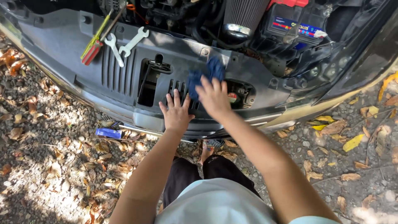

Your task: The person cleans the front of a car with the hood open using a blue cloth. They wipe the plastic engine cover, the front bumper, the grille, and the headlight area.

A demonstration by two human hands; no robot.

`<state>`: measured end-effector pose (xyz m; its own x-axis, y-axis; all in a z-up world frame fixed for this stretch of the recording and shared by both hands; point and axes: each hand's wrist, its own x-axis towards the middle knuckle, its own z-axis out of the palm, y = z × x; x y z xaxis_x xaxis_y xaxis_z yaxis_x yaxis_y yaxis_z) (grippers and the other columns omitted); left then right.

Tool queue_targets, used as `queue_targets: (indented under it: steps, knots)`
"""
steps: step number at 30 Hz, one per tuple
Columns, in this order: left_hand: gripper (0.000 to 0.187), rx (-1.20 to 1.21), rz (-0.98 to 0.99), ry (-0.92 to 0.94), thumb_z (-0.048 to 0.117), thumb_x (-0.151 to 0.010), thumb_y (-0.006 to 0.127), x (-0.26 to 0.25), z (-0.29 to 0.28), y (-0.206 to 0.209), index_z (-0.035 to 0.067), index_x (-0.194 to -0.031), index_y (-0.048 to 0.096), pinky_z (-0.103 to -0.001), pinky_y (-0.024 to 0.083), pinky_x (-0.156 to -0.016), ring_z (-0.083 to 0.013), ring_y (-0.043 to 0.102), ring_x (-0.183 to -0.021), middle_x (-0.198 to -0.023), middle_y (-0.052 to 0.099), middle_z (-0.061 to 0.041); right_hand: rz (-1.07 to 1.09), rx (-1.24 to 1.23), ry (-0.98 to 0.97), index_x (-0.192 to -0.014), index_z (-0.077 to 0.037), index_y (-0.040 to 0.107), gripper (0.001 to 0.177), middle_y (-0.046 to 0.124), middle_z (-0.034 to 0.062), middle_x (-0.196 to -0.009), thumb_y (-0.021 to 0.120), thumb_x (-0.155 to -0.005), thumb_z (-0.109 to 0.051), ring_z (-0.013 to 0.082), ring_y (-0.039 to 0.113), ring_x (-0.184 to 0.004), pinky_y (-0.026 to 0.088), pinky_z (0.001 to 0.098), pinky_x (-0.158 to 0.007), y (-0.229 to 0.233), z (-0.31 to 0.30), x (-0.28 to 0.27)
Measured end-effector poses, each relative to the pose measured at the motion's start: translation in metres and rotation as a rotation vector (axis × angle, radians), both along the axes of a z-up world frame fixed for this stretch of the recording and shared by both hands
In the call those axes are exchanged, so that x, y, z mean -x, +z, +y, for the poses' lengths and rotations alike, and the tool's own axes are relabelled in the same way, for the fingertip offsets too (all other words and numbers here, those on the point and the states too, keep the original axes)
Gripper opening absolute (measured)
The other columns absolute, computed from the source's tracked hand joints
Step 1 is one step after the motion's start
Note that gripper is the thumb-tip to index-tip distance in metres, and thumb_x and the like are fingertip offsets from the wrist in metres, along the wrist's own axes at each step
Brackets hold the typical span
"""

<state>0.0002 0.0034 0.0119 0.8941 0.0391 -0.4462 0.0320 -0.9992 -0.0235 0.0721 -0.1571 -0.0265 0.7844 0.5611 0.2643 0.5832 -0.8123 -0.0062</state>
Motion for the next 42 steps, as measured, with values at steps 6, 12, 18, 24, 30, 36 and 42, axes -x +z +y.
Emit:
queue_targets:
  steps: [6, 12, 18, 24, 30, 36, 42]
  knots:
    - [0.094, -0.017, -0.049, -0.005, 0.056, -0.088, 0.071, 0.002, 0.002, -0.005, 0.034, -0.164, 0.021, -0.075, 0.015, -0.116, -0.0446, 0.021, -0.154, -0.17, 0.018, -0.019, 0.09, 0.023, 0.022, -0.121, -0.028, 0.067, 0.042, 0.053, 0.0042, -0.146, 0.077, -0.081, -0.038, 0.0339, 0.056, -0.117, 0.049, 0.0509, -0.078, -0.026, -0.042, 0.089]
    - [0.095, -0.006, -0.101, -0.006, 0.057, -0.086, 0.072, 0.006, 0.003, -0.013, 0.033, -0.164, 0.022, -0.075, 0.017, -0.115, -0.0447, 0.024, -0.153, -0.169, 0.02, -0.02, 0.187, 0.029, -0.432, -0.132, -0.035, 0.064, 0.047, 0.054, -0.0019, -0.141, 0.075, -0.086, -0.04, 0.0304, 0.059, -0.118, 0.054, 0.0482, -0.085, -0.018, -0.161, 0.09]
    - [0.096, -0.021, -0.096, 0.002, 0.06, -0.085, 0.072, 0.003, 0.003, -0.02, 0.034, -0.163, 0.022, -0.076, 0.017, -0.114, -0.0438, 0.024, -0.154, -0.17, 0.019, -0.019, 0.237, -0.036, -0.565, -0.132, -0.031, 0.061, 0.052, 0.052, 0.0038, -0.142, 0.078, -0.082, -0.032, 0.0375, 0.065, -0.105, 0.061, 0.0499, -0.077, -0.001, -0.149, 0.105]
    - [0.094, -0.015, -0.082, 0.007, 0.058, -0.087, 0.07, 0.003, 0.002, -0.012, 0.034, -0.164, 0.021, -0.075, 0.017, -0.116, -0.043, 0.024, -0.154, -0.17, 0.019, -0.018, 0.295, 0.084, -0.236, -0.124, -0.032, 0.07, 0.038, 0.051, 0.0005, -0.145, 0.071, -0.086, -0.036, 0.0334, 0.058, -0.114, 0.054, 0.0478, -0.085, -0.007, -0.119, 0.12]
    - [0.093, -0.029, -0.087, 0.007, 0.058, -0.088, 0.069, 0.003, 0.0, -0.01, 0.034, -0.164, 0.021, -0.074, 0.018, -0.116, -0.0426, 0.024, -0.155, -0.17, 0.019, -0.018, 0.235, 0.151, -0.723, -0.142, -0.034, 0.059, 0.055, 0.044, 0.0056, -0.147, 0.07, -0.088, -0.037, 0.0365, 0.056, -0.114, 0.053, 0.052, -0.085, -0.011, -0.235, 0.101]
    - [0.094, -0.073, -0.07, -0.009, 0.059, -0.089, 0.068, 0.001, 0.0, -0.019, 0.033, -0.165, 0.02, -0.074, 0.018, -0.116, -0.0432, 0.023, -0.155, -0.17, 0.017, -0.02, 0.287, -0.002, -0.413, -0.124, -0.028, 0.069, 0.04, 0.053, 0.0104, -0.13, 0.074, -0.084, -0.031, 0.0393, 0.063, -0.1, 0.058, 0.0502, -0.071, -0.004, -0.101, 0.131]
    - [0.096, -0.072, -0.065, -0.032, 0.058, -0.089, 0.069, 0.001, 0.002, -0.022, 0.03, -0.166, 0.019, -0.075, 0.016, -0.116, -0.0462, 0.022, -0.154, -0.169, 0.017, -0.022, 0.285, 0.045, -0.347, -0.115, -0.03, 0.074, 0.032, 0.05, 0.0034, -0.138, 0.075, -0.083, -0.034, 0.0344, 0.059, -0.111, 0.057, 0.0472, -0.08, -0.019, -0.128, 0.129]
